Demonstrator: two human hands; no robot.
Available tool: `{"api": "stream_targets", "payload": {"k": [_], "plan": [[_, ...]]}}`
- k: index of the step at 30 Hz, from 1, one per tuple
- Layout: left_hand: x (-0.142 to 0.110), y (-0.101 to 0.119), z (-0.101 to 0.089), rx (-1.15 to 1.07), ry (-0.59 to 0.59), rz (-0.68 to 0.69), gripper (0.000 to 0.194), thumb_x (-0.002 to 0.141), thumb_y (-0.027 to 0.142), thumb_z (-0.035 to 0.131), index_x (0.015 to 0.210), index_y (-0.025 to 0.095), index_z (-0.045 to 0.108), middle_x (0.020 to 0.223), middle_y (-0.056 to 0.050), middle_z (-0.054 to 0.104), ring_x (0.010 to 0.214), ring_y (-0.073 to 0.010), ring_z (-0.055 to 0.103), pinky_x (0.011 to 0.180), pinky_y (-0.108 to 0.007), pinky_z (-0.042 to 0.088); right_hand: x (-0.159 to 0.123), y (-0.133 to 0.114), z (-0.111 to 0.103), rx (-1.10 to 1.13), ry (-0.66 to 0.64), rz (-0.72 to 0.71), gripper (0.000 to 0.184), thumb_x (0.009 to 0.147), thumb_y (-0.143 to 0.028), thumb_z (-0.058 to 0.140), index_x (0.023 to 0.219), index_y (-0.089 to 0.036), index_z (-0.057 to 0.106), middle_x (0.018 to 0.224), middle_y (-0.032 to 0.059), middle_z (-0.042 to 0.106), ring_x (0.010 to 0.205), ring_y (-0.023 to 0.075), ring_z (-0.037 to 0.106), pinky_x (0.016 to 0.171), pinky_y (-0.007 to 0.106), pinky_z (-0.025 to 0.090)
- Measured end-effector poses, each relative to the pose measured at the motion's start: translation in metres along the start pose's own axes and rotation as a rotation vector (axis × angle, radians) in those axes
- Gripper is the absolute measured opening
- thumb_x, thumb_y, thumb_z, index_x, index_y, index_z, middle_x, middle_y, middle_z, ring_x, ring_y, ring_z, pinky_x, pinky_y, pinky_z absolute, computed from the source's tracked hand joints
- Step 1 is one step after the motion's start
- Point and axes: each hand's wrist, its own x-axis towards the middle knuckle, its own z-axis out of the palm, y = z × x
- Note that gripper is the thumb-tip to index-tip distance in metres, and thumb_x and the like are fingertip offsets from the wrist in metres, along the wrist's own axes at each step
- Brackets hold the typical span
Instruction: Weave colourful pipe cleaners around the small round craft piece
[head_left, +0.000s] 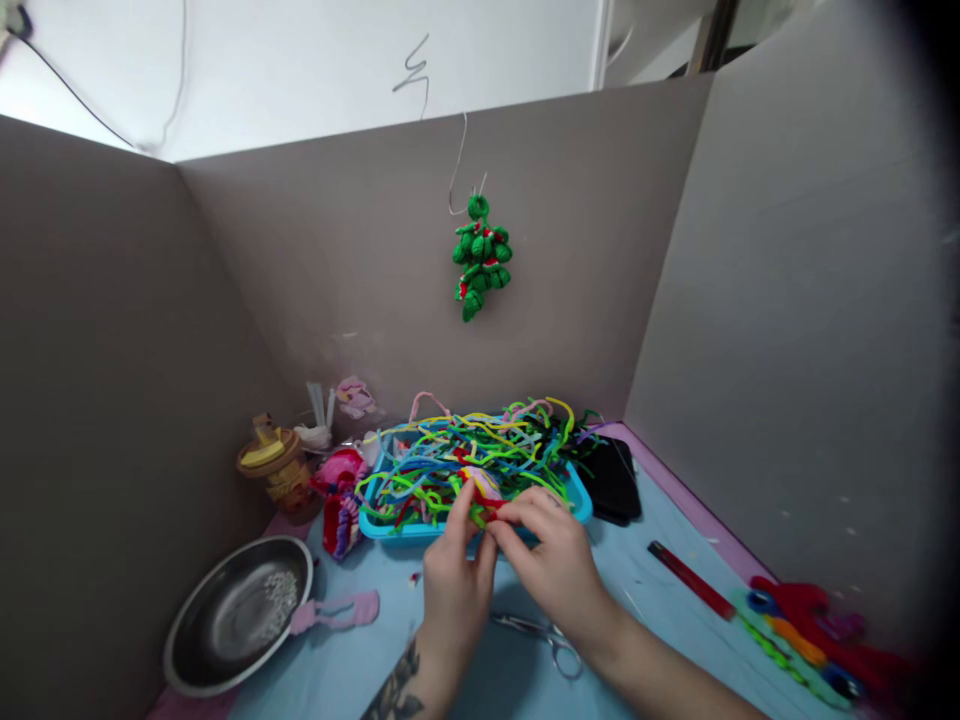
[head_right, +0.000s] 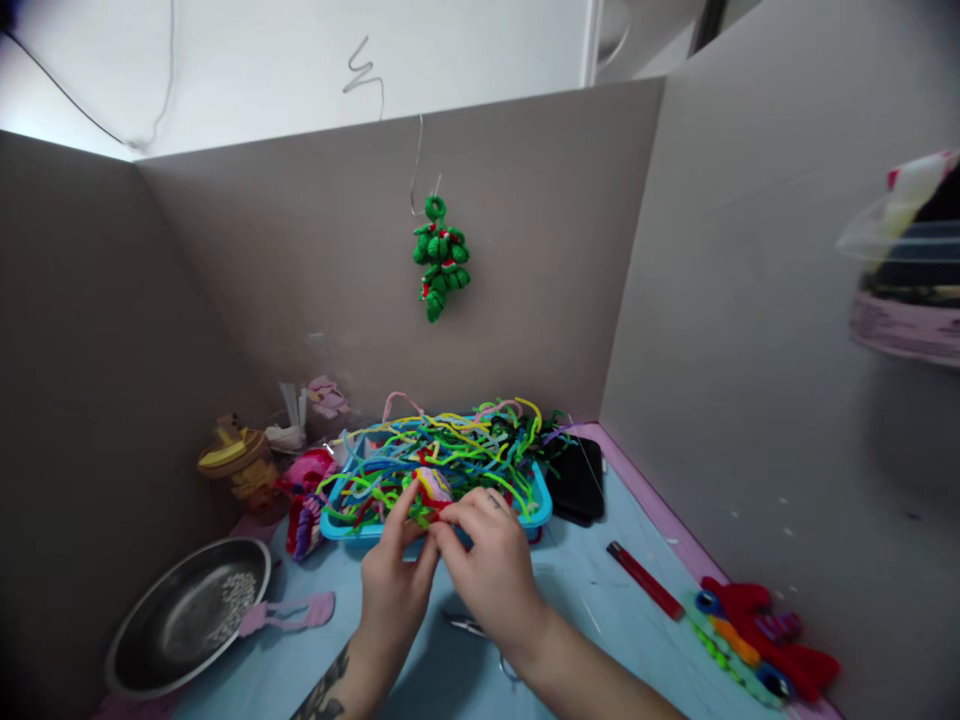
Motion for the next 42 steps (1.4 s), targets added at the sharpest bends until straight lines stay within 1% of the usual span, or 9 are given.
{"api": "stream_targets", "payload": {"k": [6,10,15,19,26,30,33,37,42], "plan": [[0.001,0.007,-0.001,-0.031,-0.043,-0.038,0.049,0.083,0.024,0.051,0.132,0.020,0.043,0.110,-0.010,0.067,0.085,-0.0173,0.067,0.069,-0.024,0.051,-0.002,-0.003,0.002,-0.089,0.044,-0.079,0.011,0.081,-0.017,0.056,0.073,-0.021,0.063,0.071,0.0018,0.059,0.073,0.0178,0.052,0.068,0.031,0.039],[0.003,0.011,-0.001,-0.074,-0.035,-0.121,0.051,0.082,0.025,0.053,0.131,0.020,0.044,0.096,-0.008,0.071,0.076,-0.0171,0.067,0.068,-0.024,0.049,-0.003,-0.004,-0.002,-0.210,0.091,-0.161,0.008,0.082,-0.023,0.059,0.077,-0.020,0.065,0.073,0.0039,0.060,0.075,0.0198,0.052,0.070,0.035,0.040],[0.005,0.012,0.000,-0.086,-0.024,-0.175,0.052,0.082,0.025,0.053,0.132,0.021,0.042,0.076,-0.002,0.069,0.063,-0.0150,0.062,0.061,-0.023,0.046,-0.003,-0.003,-0.003,-0.222,0.111,-0.182,0.013,0.082,-0.017,0.054,0.088,-0.021,0.065,0.083,0.0060,0.059,0.080,0.0207,0.051,0.073,0.037,0.044],[0.006,0.008,0.001,-0.089,-0.032,-0.158,0.052,0.083,0.027,0.052,0.134,0.021,0.040,0.080,-0.003,0.069,0.069,-0.0154,0.063,0.064,-0.024,0.047,0.000,0.002,-0.005,-0.269,0.079,-0.247,0.022,0.084,-0.014,0.052,0.097,-0.024,0.066,0.098,0.0082,0.055,0.092,0.0227,0.048,0.081,0.040,0.044],[0.007,0.006,0.003,-0.084,-0.066,-0.160,0.055,0.084,0.029,0.051,0.136,0.019,0.036,0.076,-0.003,0.068,0.067,-0.0158,0.062,0.066,-0.026,0.047,0.006,0.014,-0.009,-0.355,0.027,-0.367,0.022,0.084,-0.014,0.051,0.093,-0.027,0.067,0.104,0.0070,0.055,0.100,0.0240,0.045,0.087,0.040,0.041],[0.007,0.007,0.002,-0.107,-0.083,-0.162,0.054,0.084,0.028,0.050,0.136,0.019,0.036,0.073,-0.002,0.067,0.065,-0.0157,0.061,0.067,-0.026,0.046,0.007,0.018,-0.009,-0.353,-0.030,-0.368,0.021,0.082,-0.012,0.052,0.088,-0.025,0.066,0.107,0.0067,0.056,0.102,0.0245,0.046,0.088,0.040,0.041],[0.008,0.008,0.002,-0.124,-0.141,-0.164,0.056,0.083,0.026,0.051,0.137,0.021,0.035,0.081,-0.003,0.069,0.070,-0.0163,0.062,0.069,-0.026,0.045,0.009,0.019,-0.009,-0.219,-0.038,-0.319,0.019,0.080,-0.009,0.051,0.083,-0.022,0.064,0.104,0.0072,0.056,0.097,0.0227,0.049,0.084,0.039,0.044],[0.007,0.009,0.005,-0.120,-0.194,-0.197,0.059,0.080,0.025,0.053,0.137,0.022,0.037,0.079,-0.002,0.070,0.067,-0.0170,0.062,0.063,-0.025,0.043,0.011,0.016,-0.015,-0.047,0.105,-0.220,0.016,0.082,-0.011,0.048,0.080,-0.021,0.060,0.094,0.0064,0.056,0.091,0.0204,0.053,0.079,0.037,0.047],[0.005,0.009,0.009,-0.123,-0.207,-0.209,0.059,0.078,0.024,0.055,0.135,0.021,0.041,0.070,-0.001,0.068,0.060,-0.0167,0.060,0.057,-0.024,0.040,0.013,0.008,-0.035,-0.049,0.360,-0.213,0.012,0.083,-0.011,0.050,0.083,-0.022,0.056,0.091,0.0052,0.055,0.087,0.0194,0.056,0.077,0.037,0.047]]}}
